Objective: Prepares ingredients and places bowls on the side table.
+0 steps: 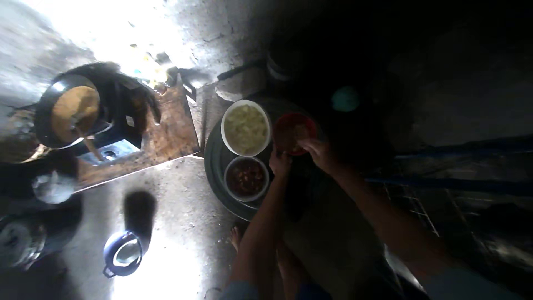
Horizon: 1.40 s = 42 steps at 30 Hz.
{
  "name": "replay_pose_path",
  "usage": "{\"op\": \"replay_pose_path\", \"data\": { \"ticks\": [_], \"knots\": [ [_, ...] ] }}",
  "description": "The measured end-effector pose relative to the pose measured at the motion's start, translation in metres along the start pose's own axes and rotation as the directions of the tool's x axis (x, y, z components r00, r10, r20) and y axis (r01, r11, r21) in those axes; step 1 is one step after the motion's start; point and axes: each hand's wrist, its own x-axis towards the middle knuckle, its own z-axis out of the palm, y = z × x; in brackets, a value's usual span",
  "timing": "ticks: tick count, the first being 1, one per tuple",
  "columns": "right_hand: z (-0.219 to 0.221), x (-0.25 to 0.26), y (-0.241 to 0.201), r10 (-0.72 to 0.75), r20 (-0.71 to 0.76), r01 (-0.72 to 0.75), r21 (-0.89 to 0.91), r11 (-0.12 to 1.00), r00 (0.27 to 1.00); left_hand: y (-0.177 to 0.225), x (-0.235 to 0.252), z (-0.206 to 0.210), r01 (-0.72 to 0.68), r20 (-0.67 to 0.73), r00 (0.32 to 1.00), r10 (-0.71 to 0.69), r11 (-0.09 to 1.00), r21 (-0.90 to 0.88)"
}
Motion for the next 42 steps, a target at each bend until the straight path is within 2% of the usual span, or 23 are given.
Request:
{"op": "replay_pose_path", "data": {
  "ticks": [2, 4, 5, 8, 10, 12, 15, 17, 18, 20, 22, 23, 27, 29, 32, 34, 36, 39, 42],
  "knots": [
    [-0.009, -0.030, 0.007, -0.113, -0.087, 0.112, -0.025, 0.993, 0.990, -0.001, 0.000, 0.000, 0.003, 0.005, 1.000, -0.002, 0.998, -0.058],
    [-0.016, -0.049, 0.001, -0.162, -0.149, 0.158, -0.038, 0.987, 0.976, 0.000, -0.002, -0.002, 0.000, 0.013, 1.000, 0.001, 0.996, -0.090],
    [-0.015, -0.053, -0.003, -0.153, -0.136, 0.148, -0.050, 0.988, 0.979, 0.001, -0.003, -0.002, -0.001, 0.008, 1.000, 0.002, 0.997, -0.082],
    [-0.010, -0.036, -0.004, -0.005, -0.094, 0.000, -0.056, 0.998, 0.996, -0.001, -0.002, 0.000, -0.013, 0.003, 1.000, 0.013, 0.999, -0.046],
    [-0.018, -0.013, -0.006, 0.107, -0.153, -0.111, -0.019, 0.994, 0.982, -0.001, 0.000, 0.000, -0.016, -0.002, 1.000, 0.016, 0.999, -0.043],
    [-0.026, 0.002, -0.011, 0.140, -0.249, -0.144, 0.002, 0.990, 0.958, 0.000, 0.000, -0.001, -0.016, -0.001, 1.000, 0.016, 0.999, -0.033],
    [-0.016, 0.011, -0.008, 0.309, -0.302, -0.277, 0.144, 0.950, 0.902, -0.001, 0.002, 0.001, -0.001, 0.010, 1.000, 0.001, 0.999, -0.047],
    [0.003, 0.010, -0.003, 0.384, -0.225, -0.327, 0.253, 0.911, 0.896, -0.001, 0.003, 0.002, -0.004, 0.018, 1.000, 0.006, 0.997, -0.074],
    [0.012, 0.005, -0.003, 0.346, -0.191, -0.296, 0.247, 0.923, 0.919, -0.001, 0.002, 0.000, -0.007, 0.029, 1.000, 0.010, 0.996, -0.085],
    [0.020, -0.016, -0.013, 0.167, -0.209, -0.138, 0.147, 0.979, 0.964, 0.000, 0.002, -0.003, -0.004, 0.039, 0.999, 0.008, 0.996, -0.091],
    [0.022, -0.037, -0.019, 0.018, -0.249, -0.001, 0.068, 0.998, 0.968, 0.002, 0.002, -0.005, 0.005, 0.038, 0.999, -0.001, 0.995, -0.099],
    [0.021, -0.042, -0.019, 0.006, -0.241, 0.006, 0.050, 0.999, 0.970, 0.002, 0.002, -0.005, 0.006, 0.041, 0.999, -0.002, 0.995, -0.098],
    [-0.008, -0.016, -0.008, 0.150, -0.235, -0.152, 0.012, 0.988, 0.960, 0.001, 0.004, -0.003, -0.007, 0.034, 0.999, 0.010, 0.997, -0.079],
    [-0.022, 0.002, -0.013, 0.161, -0.257, -0.172, -0.021, 0.985, 0.953, 0.000, 0.001, -0.001, -0.007, 0.024, 1.000, 0.009, 0.997, -0.080],
    [-0.019, 0.009, -0.012, 0.243, -0.248, -0.272, -0.093, 0.958, 0.938, 0.000, 0.002, 0.002, 0.000, 0.016, 1.000, 0.001, 0.997, -0.080],
    [-0.008, -0.002, -0.011, 0.348, -0.220, -0.366, -0.044, 0.930, 0.911, 0.001, 0.002, 0.002, -0.003, 0.011, 1.000, 0.003, 0.997, -0.075],
    [0.002, -0.017, -0.016, 0.355, -0.251, -0.361, 0.023, 0.932, 0.901, 0.000, 0.002, 0.003, -0.005, 0.008, 1.000, 0.006, 0.997, -0.072],
    [0.009, -0.026, -0.029, 0.234, -0.342, -0.221, 0.078, 0.972, 0.910, -0.003, 0.004, 0.002, -0.020, 0.006, 1.000, 0.021, 0.996, -0.089],
    [0.010, -0.018, -0.036, 0.243, -0.209, -0.229, 0.089, 0.969, 0.947, -0.002, 0.002, 0.002, -0.014, 0.001, 1.000, 0.014, 0.998, -0.059]
  ]
}}
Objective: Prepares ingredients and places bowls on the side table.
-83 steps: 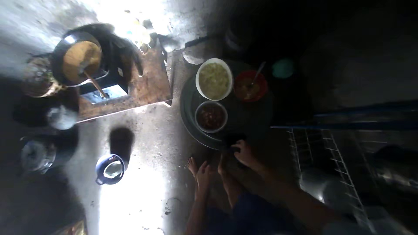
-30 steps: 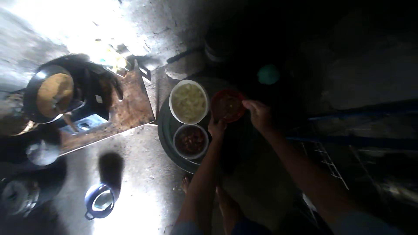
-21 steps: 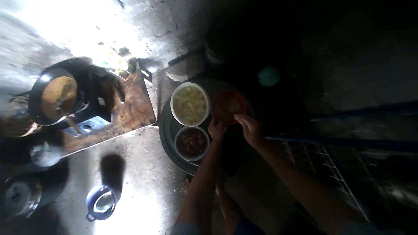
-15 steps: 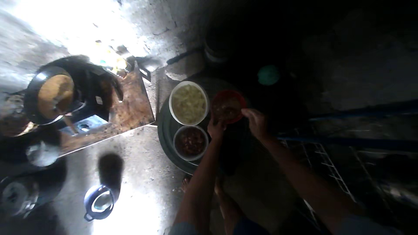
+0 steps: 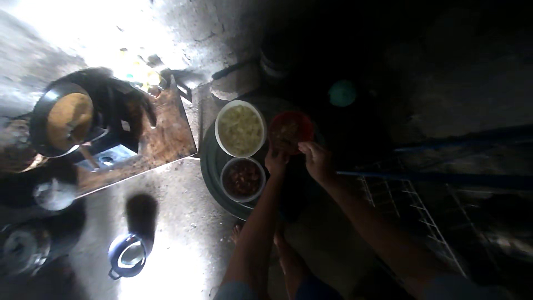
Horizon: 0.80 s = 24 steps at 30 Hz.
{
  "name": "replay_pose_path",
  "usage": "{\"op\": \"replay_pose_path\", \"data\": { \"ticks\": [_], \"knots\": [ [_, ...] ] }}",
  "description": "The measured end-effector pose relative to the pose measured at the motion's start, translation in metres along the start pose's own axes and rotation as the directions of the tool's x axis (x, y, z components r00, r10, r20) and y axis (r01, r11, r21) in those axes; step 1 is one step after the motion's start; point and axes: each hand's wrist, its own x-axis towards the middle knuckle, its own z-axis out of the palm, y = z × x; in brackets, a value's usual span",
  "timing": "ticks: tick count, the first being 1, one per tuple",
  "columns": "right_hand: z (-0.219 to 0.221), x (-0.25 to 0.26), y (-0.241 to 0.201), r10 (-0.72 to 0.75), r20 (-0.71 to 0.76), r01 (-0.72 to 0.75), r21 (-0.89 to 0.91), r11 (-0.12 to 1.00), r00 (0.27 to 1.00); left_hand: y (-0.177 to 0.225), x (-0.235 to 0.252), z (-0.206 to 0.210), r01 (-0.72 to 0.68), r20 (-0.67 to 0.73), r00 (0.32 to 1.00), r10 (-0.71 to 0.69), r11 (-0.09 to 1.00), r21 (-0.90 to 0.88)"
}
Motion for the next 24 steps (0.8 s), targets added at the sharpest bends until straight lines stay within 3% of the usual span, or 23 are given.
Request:
{"op": "replay_pose_path", "data": {
  "ticks": [3, 6, 8, 11, 15, 17, 21, 22, 24],
  "knots": [
    [-0.014, 0.032, 0.015, 0.133, 0.039, -0.133, -0.018, 0.991, 0.990, 0.005, -0.001, 0.002, 0.021, -0.008, 1.000, -0.021, 1.000, 0.000],
    [-0.028, 0.056, 0.009, 0.136, -0.105, -0.137, 0.000, 0.991, 0.985, 0.005, -0.004, -0.001, 0.006, -0.001, 1.000, -0.006, 0.998, 0.068],
    [-0.022, 0.058, 0.008, 0.119, -0.063, -0.117, 0.021, 0.993, 0.991, 0.003, -0.003, 0.000, 0.003, 0.007, 1.000, -0.004, 0.997, 0.073],
    [-0.012, 0.054, 0.014, 0.025, 0.099, -0.026, 0.009, 1.000, 0.995, 0.004, -0.003, 0.000, 0.005, -0.005, 1.000, -0.005, 1.000, 0.028],
    [-0.016, 0.066, 0.004, -0.066, 0.019, 0.067, -0.039, 0.997, 0.998, 0.004, -0.004, -0.003, -0.011, 0.015, 1.000, 0.011, 1.000, 0.027],
    [-0.009, 0.067, 0.000, -0.161, 0.096, 0.162, -0.009, 0.987, 0.982, 0.006, -0.002, -0.003, -0.007, 0.017, 1.000, 0.007, 0.999, 0.033],
    [-0.012, 0.039, 0.021, -0.449, 0.320, 0.455, 0.059, 0.888, 0.834, 0.011, -0.003, -0.007, 0.012, 0.018, 1.000, -0.013, 0.999, 0.053],
    [-0.020, 0.033, 0.031, -0.475, 0.305, 0.480, 0.065, 0.875, 0.825, 0.012, -0.002, -0.007, 0.015, 0.017, 1.000, -0.016, 0.998, 0.066],
    [-0.041, 0.021, 0.042, -0.431, 0.204, 0.437, 0.016, 0.899, 0.879, 0.010, 0.000, -0.006, 0.009, 0.019, 1.000, -0.011, 0.998, 0.069]
  ]
}}
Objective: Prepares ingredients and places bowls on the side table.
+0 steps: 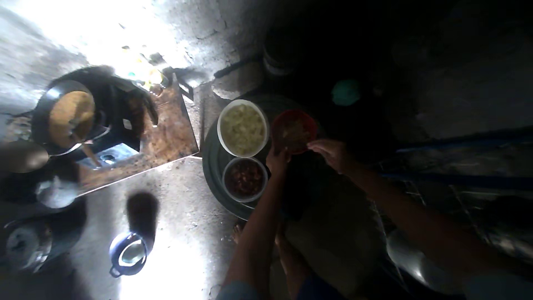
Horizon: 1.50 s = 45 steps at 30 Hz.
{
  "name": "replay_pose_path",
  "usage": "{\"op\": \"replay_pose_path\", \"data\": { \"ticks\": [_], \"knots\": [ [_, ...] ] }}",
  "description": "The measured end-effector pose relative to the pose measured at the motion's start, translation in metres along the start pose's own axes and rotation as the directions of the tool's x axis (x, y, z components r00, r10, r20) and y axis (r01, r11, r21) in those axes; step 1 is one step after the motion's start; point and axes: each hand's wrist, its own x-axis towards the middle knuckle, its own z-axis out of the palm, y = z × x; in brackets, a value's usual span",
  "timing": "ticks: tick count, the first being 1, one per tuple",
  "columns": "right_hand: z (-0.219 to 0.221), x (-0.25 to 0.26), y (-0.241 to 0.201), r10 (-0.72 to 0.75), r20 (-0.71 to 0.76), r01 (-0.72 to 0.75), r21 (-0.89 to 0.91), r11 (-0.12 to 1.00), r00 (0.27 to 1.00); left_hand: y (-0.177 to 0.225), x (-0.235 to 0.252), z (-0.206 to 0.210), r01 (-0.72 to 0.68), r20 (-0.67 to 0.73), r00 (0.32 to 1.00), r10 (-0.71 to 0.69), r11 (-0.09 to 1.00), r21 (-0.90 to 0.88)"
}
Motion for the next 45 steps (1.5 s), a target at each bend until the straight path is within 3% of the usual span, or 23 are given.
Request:
{"op": "replay_pose_path", "data": {
  "ticks": [2, 7, 12, 16, 20, 22, 26, 29, 31, 35, 37, 39, 43, 45],
  "knots": [
    [-0.011, -0.007, -0.017, 0.116, -0.096, -0.117, 0.000, 0.993, 0.989, -0.001, 0.001, 0.001, -0.015, 0.004, 1.000, 0.015, 1.000, 0.006],
    [0.009, 0.018, -0.020, 0.335, -0.048, -0.334, 0.025, 0.942, 0.941, -0.004, 0.000, 0.004, -0.010, -0.011, 1.000, 0.009, 0.999, -0.040],
    [-0.011, 0.073, -0.020, 0.276, -0.116, -0.285, -0.059, 0.957, 0.954, -0.001, -0.002, 0.002, -0.003, 0.007, 1.000, 0.003, 0.999, -0.046],
    [-0.003, 0.067, -0.008, 0.295, -0.093, -0.308, -0.193, 0.932, 0.951, -0.003, 0.002, 0.004, 0.014, -0.004, 1.000, -0.014, 0.996, -0.084],
    [0.011, 0.032, -0.018, 0.578, -0.131, -0.586, -0.022, 0.810, 0.805, -0.004, 0.004, 0.006, 0.026, -0.023, 0.999, -0.029, 0.994, -0.107],
    [0.017, 0.030, -0.020, 0.654, -0.150, -0.644, 0.116, 0.757, 0.742, -0.007, 0.005, 0.006, 0.010, -0.015, 1.000, -0.011, 0.995, -0.097],
    [0.012, 0.032, -0.037, 0.569, -0.226, -0.550, 0.146, 0.823, 0.791, -0.007, 0.007, 0.003, 0.009, -0.016, 1.000, -0.011, 0.997, -0.076],
    [0.022, 0.030, -0.048, 0.521, -0.091, -0.514, 0.093, 0.853, 0.848, -0.005, 0.006, 0.004, 0.020, -0.017, 1.000, -0.020, 0.999, -0.044],
    [0.030, 0.035, -0.031, 0.522, -0.085, -0.516, 0.086, 0.852, 0.848, -0.006, 0.005, 0.006, 0.021, -0.020, 1.000, -0.023, 0.998, -0.064],
    [0.005, 0.060, -0.013, 0.541, -0.267, -0.533, 0.108, 0.839, 0.798, -0.004, 0.004, 0.005, 0.024, -0.018, 1.000, -0.026, 0.994, -0.105],
    [0.006, 0.058, -0.011, 0.483, -0.314, -0.488, 0.068, 0.870, 0.818, -0.004, 0.002, 0.004, 0.022, -0.020, 1.000, -0.024, 0.995, -0.101],
    [0.012, 0.042, -0.015, 0.460, -0.230, -0.472, 0.005, 0.882, 0.858, -0.004, 0.003, 0.006, 0.024, -0.018, 0.999, -0.026, 0.994, -0.105],
    [0.017, 0.013, -0.033, 0.355, -0.223, -0.367, -0.016, 0.930, 0.908, -0.003, 0.003, 0.005, 0.018, -0.020, 1.000, -0.020, 0.994, -0.109],
    [0.020, 0.015, -0.030, 0.422, -0.149, -0.425, 0.006, 0.905, 0.894, -0.003, 0.001, 0.005, 0.025, -0.016, 1.000, -0.026, 0.995, -0.097]
  ]
}}
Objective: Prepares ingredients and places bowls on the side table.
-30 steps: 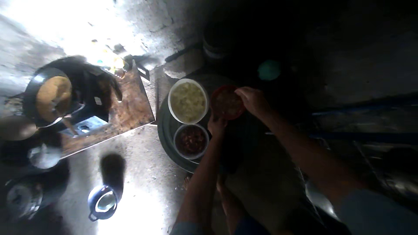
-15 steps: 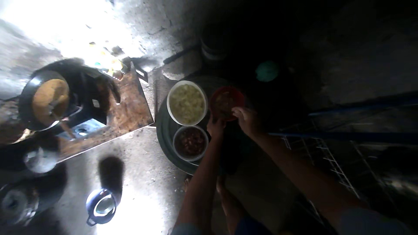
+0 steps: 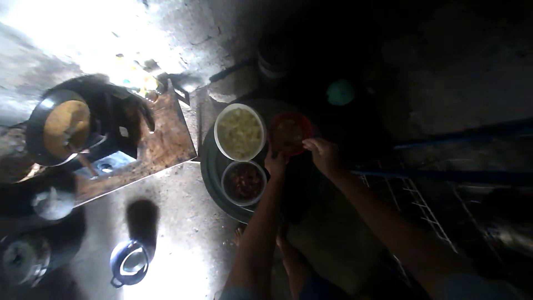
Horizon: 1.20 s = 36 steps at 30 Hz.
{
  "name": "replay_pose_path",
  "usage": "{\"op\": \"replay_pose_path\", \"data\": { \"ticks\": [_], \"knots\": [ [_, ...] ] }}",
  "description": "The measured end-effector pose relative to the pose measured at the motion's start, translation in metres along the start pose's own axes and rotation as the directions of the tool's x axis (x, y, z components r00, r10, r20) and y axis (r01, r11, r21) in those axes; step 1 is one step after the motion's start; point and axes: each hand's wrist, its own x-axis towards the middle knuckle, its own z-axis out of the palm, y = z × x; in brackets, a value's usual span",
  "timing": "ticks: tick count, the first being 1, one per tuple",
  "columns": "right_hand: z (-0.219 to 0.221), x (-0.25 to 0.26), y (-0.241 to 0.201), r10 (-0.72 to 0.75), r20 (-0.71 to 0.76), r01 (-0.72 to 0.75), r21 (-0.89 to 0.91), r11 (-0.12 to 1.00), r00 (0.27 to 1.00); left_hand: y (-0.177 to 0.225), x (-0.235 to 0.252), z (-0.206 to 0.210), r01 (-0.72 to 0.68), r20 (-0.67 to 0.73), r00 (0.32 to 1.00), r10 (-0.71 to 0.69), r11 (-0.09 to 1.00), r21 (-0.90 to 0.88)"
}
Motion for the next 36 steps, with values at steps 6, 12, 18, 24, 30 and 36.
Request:
{"op": "replay_pose_path", "data": {
  "ticks": [6, 12, 18, 24, 30, 36],
  "knots": [
    [-0.016, 0.057, -0.016, 0.104, -0.041, -0.101, 0.077, 0.992, 0.994, 0.001, -0.001, 0.000, -0.002, 0.007, 1.000, 0.002, 1.000, 0.004],
    [-0.024, 0.065, -0.015, 0.031, 0.137, -0.033, 0.012, 0.999, 0.990, 0.003, 0.000, -0.001, -0.004, -0.006, 1.000, 0.004, 0.999, 0.048],
    [-0.022, 0.129, -0.023, 0.109, 0.252, -0.110, -0.013, 0.994, 0.962, 0.000, -0.001, 0.000, -0.008, 0.016, 1.000, 0.008, 1.000, 0.009],
    [0.000, 0.170, -0.008, 0.262, 0.215, -0.290, 0.113, 0.950, 0.941, -0.003, -0.031, -0.012, 0.003, 0.098, 0.995, 0.003, 0.998, -0.061],
    [0.001, 0.094, -0.024, 0.110, -0.021, -0.112, -0.105, 0.988, 0.994, -0.042, -0.150, -0.086, 0.031, 0.219, 0.976, -0.014, 0.996, -0.079],
    [0.056, 0.001, -0.027, -0.016, 0.211, 0.068, -0.239, 0.969, 0.977, -0.132, -0.223, -0.178, 0.115, 0.052, 0.992, -0.116, 0.993, 0.020]
  ]
}}
